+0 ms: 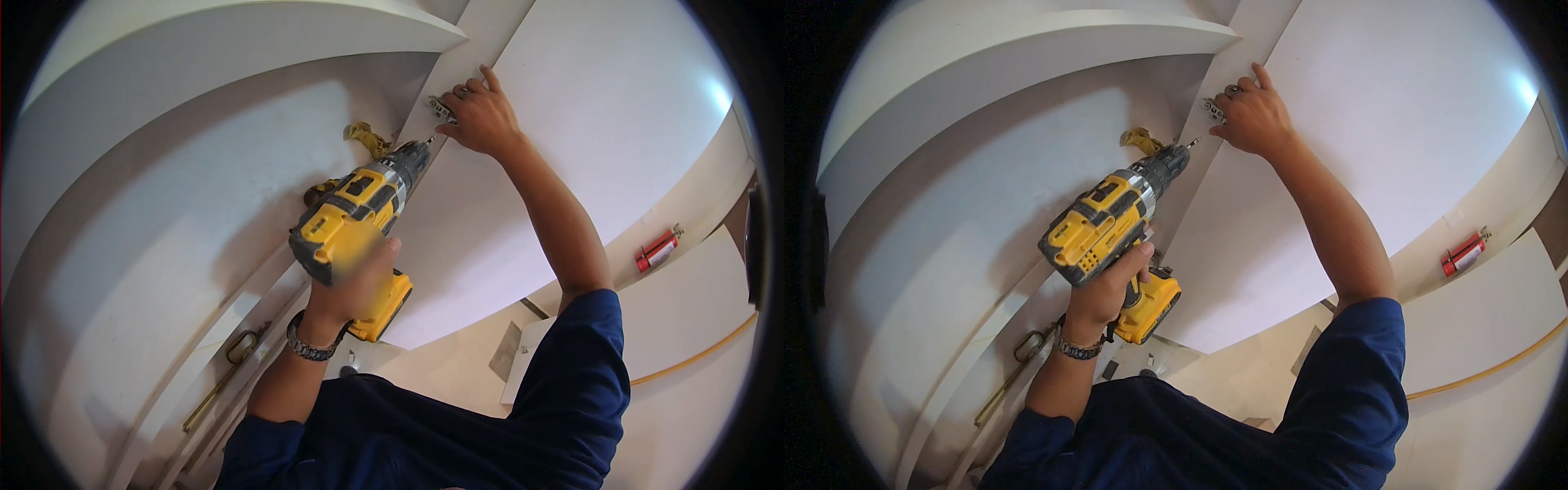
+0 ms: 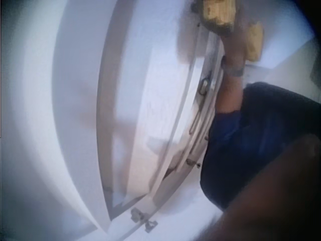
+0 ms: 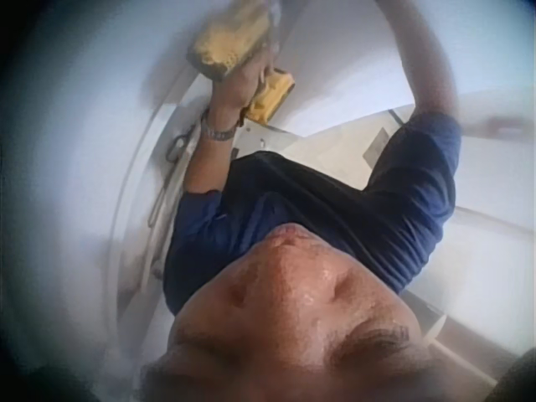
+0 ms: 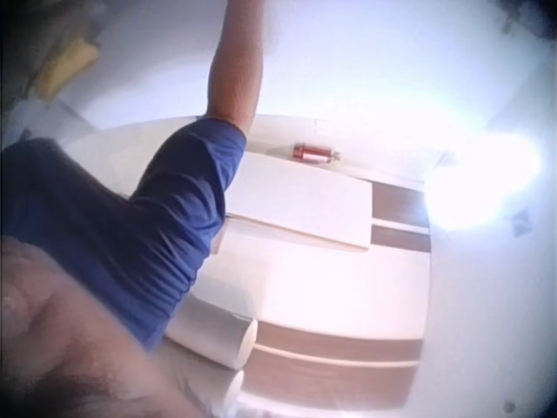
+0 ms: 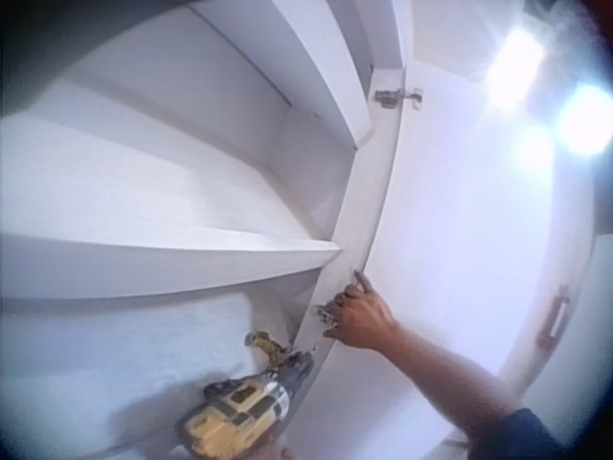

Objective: The person secures a cabinet door hinge using a power drill and then tightens the screws by hand with a screwdriver.

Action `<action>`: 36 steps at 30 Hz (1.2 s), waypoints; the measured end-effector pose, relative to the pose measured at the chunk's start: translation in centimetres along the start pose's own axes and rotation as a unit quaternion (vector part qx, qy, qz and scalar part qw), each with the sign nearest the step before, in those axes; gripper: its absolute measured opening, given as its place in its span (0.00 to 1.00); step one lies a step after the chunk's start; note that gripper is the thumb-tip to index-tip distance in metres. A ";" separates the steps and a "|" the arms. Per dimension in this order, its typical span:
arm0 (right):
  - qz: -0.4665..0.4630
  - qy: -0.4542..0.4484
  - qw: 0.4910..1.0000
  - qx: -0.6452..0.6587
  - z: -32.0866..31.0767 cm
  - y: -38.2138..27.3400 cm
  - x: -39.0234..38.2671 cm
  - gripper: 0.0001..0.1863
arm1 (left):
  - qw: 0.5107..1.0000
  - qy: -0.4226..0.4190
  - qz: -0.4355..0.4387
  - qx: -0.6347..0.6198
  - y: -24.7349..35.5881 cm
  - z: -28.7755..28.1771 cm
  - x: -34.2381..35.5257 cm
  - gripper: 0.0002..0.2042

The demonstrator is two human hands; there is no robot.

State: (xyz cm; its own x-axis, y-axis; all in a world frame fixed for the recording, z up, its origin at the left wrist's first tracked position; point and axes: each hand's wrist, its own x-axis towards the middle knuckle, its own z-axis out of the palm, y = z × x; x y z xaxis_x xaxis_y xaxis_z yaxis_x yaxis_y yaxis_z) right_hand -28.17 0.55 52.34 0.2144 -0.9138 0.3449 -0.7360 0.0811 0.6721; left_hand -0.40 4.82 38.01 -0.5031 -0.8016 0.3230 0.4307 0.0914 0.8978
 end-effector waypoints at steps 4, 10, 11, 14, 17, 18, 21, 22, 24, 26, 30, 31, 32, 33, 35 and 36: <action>0.003 -0.069 0.998 0.007 0.5 0.1 2.1 0.32 | 1.000 -0.011 0.013 0.016 -0.5 -0.4 -0.2 0.06; -0.003 -0.338 0.941 -0.024 -1.3 0.2 6.6 0.40 | 0.999 -0.027 -0.014 -0.013 -1.3 -0.7 -0.5 0.06; -0.009 -0.340 0.940 -0.024 -0.8 0.0 7.5 0.40 | 1.000 -0.024 -0.002 -0.005 -1.8 -0.9 -0.6 0.05; 0.026 -0.373 0.928 0.004 0.7 0.4 9.3 0.36 | 1.000 -0.022 -0.003 -0.001 -2.2 -1.0 -0.9 0.05; -0.021 -0.369 0.929 -0.019 2.0 1.4 10.1 0.31 | 1.000 -0.024 -0.012 0.004 -3.4 -1.2 -1.2 0.05; -0.068 -0.374 0.924 -0.038 2.3 1.6 10.4 0.28 | 1.000 -0.028 -0.005 0.011 -3.9 -1.2 -1.3 0.05; -0.150 -0.352 0.922 -0.051 2.9 1.7 11.0 0.25 | 1.000 -0.010 0.010 0.005 -4.8 -1.2 -1.6 0.06; -0.183 -0.325 0.927 -0.047 3.0 1.6 11.0 0.24 | 1.000 -0.008 0.008 0.005 -4.9 -1.2 -1.8 0.06; -0.113 -0.319 0.940 0.039 2.7 0.9 11.0 0.24 | 1.000 0.010 -0.002 0.002 -4.7 -1.3 -2.0 0.06; -0.037 -0.310 0.942 0.124 2.8 1.0 10.9 0.24 | 1.000 0.008 0.012 0.014 -4.9 -1.5 -2.1 0.06; -0.074 -0.293 0.951 0.068 4.8 2.4 10.8 0.23 | 0.999 0.003 0.028 0.019 -5.3 -1.1 -2.1 0.06; -0.089 -0.299 0.949 0.046 5.3 3.0 10.8 0.22 | 0.999 0.001 0.029 0.018 -5.3 -0.9 -2.1 0.06; -0.092 -0.297 0.949 0.049 5.3 2.4 11.0 0.22 | 1.000 0.007 0.001 0.003 -5.1 -0.9 -2.2 0.06; -0.090 -0.313 0.945 -0.025 5.3 1.7 11.2 0.21 | 0.999 0.013 -0.028 -0.013 -5.0 -1.1 -2.2 0.07; -0.087 -0.329 0.935 -0.100 5.7 1.6 11.3 0.19 | 0.999 0.007 -0.031 -0.007 -4.9 -1.1 -2.3 0.05; -0.074 -0.322 0.938 -0.100 6.3 2.5 11.2 0.18 | 0.999 -0.003 -0.032 -0.005 -4.9 -0.9 -2.3 0.05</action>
State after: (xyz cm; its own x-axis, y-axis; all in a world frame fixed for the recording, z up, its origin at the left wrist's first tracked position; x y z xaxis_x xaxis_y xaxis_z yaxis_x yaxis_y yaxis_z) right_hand -31.67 -11.98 53.75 -0.1757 -0.9666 -0.1864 -0.5801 -0.0513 0.8129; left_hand -0.69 5.71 32.57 -0.5352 -0.8015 0.2669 0.4051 0.0337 0.9136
